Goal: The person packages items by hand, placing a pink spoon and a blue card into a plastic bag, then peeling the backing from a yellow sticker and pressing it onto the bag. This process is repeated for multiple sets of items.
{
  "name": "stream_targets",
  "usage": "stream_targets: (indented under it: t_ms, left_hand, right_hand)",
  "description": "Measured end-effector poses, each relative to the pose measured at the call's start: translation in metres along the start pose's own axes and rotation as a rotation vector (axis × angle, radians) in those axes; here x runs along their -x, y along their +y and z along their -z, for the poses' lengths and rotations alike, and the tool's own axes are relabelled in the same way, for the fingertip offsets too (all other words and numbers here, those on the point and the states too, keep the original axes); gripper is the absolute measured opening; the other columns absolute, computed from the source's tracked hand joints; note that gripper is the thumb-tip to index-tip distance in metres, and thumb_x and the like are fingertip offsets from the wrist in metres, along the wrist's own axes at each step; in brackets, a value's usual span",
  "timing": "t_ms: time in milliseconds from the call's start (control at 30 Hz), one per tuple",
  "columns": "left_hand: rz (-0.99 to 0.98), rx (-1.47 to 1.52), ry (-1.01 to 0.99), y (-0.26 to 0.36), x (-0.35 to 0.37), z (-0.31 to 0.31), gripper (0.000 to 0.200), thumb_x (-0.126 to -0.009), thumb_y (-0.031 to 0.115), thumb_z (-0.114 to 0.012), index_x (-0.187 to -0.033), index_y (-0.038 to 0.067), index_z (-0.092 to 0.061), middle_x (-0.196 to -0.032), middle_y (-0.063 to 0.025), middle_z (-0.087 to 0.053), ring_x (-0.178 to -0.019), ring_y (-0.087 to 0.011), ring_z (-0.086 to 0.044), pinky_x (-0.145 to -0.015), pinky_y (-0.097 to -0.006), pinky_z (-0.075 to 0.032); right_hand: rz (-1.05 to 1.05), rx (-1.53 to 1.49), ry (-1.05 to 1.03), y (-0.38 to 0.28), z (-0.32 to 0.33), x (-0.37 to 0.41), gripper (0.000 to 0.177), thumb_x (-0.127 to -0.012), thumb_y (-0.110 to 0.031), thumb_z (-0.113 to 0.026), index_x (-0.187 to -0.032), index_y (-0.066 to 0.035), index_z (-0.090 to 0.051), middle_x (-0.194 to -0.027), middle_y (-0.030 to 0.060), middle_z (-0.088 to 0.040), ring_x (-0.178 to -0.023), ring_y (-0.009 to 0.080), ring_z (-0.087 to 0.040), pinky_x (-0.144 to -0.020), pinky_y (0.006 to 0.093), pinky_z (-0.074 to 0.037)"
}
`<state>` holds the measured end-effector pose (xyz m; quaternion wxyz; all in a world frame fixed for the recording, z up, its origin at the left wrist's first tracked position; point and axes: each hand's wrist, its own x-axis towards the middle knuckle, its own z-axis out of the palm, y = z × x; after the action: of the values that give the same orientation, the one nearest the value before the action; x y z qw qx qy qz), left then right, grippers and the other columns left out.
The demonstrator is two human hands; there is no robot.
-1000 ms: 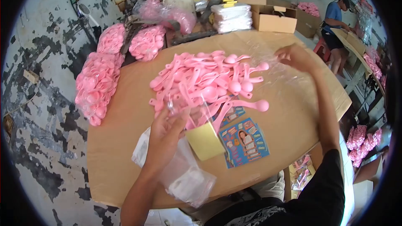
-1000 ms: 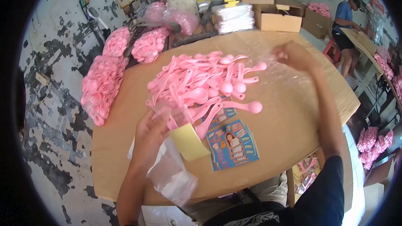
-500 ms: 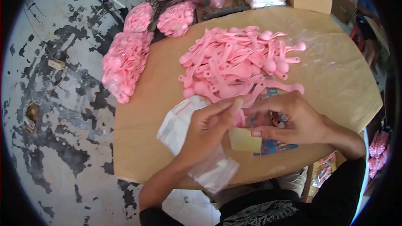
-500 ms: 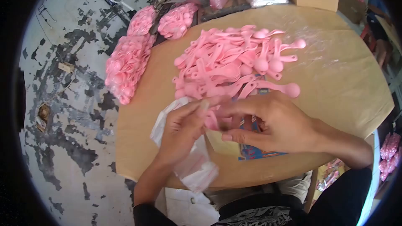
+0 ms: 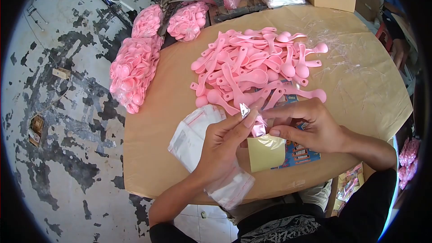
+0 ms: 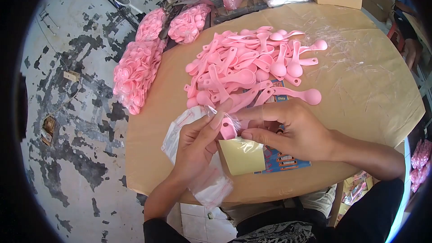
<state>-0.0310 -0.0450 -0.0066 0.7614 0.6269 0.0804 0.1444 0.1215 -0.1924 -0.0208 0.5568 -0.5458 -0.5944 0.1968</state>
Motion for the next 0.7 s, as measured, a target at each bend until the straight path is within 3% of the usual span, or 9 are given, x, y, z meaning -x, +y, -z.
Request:
stream_targets:
  t_ms: [67,233,333,433,533,700]
  left_hand:
    - [-0.002,-0.035,-0.025,0.003,-0.001,0.002,0.039,-0.101,0.012,-0.044,-0.136,-0.004,-0.044,-0.136,-0.0184,-0.050,-0.113,-0.0211,-0.058,-0.096,-0.0370,-0.050]
    - [0.053,-0.079,0.005,0.007,0.001,0.005,0.039,-0.101,0.016,-0.045,-0.135,-0.004,-0.046,-0.123,-0.0162,-0.059,-0.107,-0.0206,-0.062,-0.089,-0.0350,-0.054]
    - [0.035,0.044,-0.002,0.006,-0.001,0.008,0.036,-0.099,0.016,-0.052,-0.131,0.002,-0.053,-0.106,-0.0045,-0.064,-0.095,-0.0096,-0.062,-0.083,-0.0257,-0.052]
    - [0.025,-0.072,-0.045,0.008,-0.002,0.008,0.033,-0.098,0.016,-0.052,-0.129,0.003,-0.054,-0.101,-0.0047,-0.064,-0.091,-0.0093,-0.062,-0.079,-0.0265,-0.054]
    - [-0.016,-0.100,-0.054,0.003,-0.002,0.011,0.032,-0.098,0.015,-0.052,-0.128,0.002,-0.054,-0.100,-0.0059,-0.064,-0.092,-0.0107,-0.063,-0.079,-0.0279,-0.055]
    - [-0.001,-0.055,-0.112,0.008,-0.004,0.013,0.031,-0.098,0.014,-0.053,-0.127,0.003,-0.053,-0.112,-0.0070,-0.062,-0.098,-0.0136,-0.062,-0.082,-0.0291,-0.054]
  right_hand:
    - [0.136,0.089,-0.071,0.007,0.003,-0.003,0.026,-0.088,-0.003,-0.066,-0.114,-0.004,-0.065,-0.077,0.0067,-0.068,-0.066,0.0069,-0.059,-0.059,0.0238,-0.047]
    - [0.014,0.071,-0.030,-0.008,0.003,-0.002,0.026,-0.089,-0.003,-0.063,-0.115,-0.003,-0.065,-0.078,0.0074,-0.067,-0.066,0.0058,-0.057,-0.059,0.0228,-0.045]
    - [-0.026,0.026,0.027,-0.007,0.001,-0.002,0.027,-0.091,-0.002,-0.060,-0.117,-0.002,-0.064,-0.079,0.0071,-0.067,-0.067,0.0048,-0.056,-0.058,0.0226,-0.044]
    - [-0.041,0.007,0.043,-0.003,0.001,-0.001,0.026,-0.093,-0.002,-0.058,-0.118,0.000,-0.063,-0.079,0.0060,-0.067,-0.068,0.0035,-0.054,-0.058,0.0219,-0.044]
    - [-0.047,-0.027,0.071,-0.002,-0.001,0.000,0.026,-0.093,-0.003,-0.057,-0.118,0.000,-0.063,-0.079,0.0038,-0.066,-0.067,0.0023,-0.053,-0.057,0.0206,-0.043]
    - [-0.109,-0.114,0.129,-0.006,0.001,-0.001,0.027,-0.094,-0.001,-0.053,-0.119,-0.002,-0.064,-0.080,0.0004,-0.066,-0.067,0.0004,-0.053,-0.057,0.0186,-0.043]
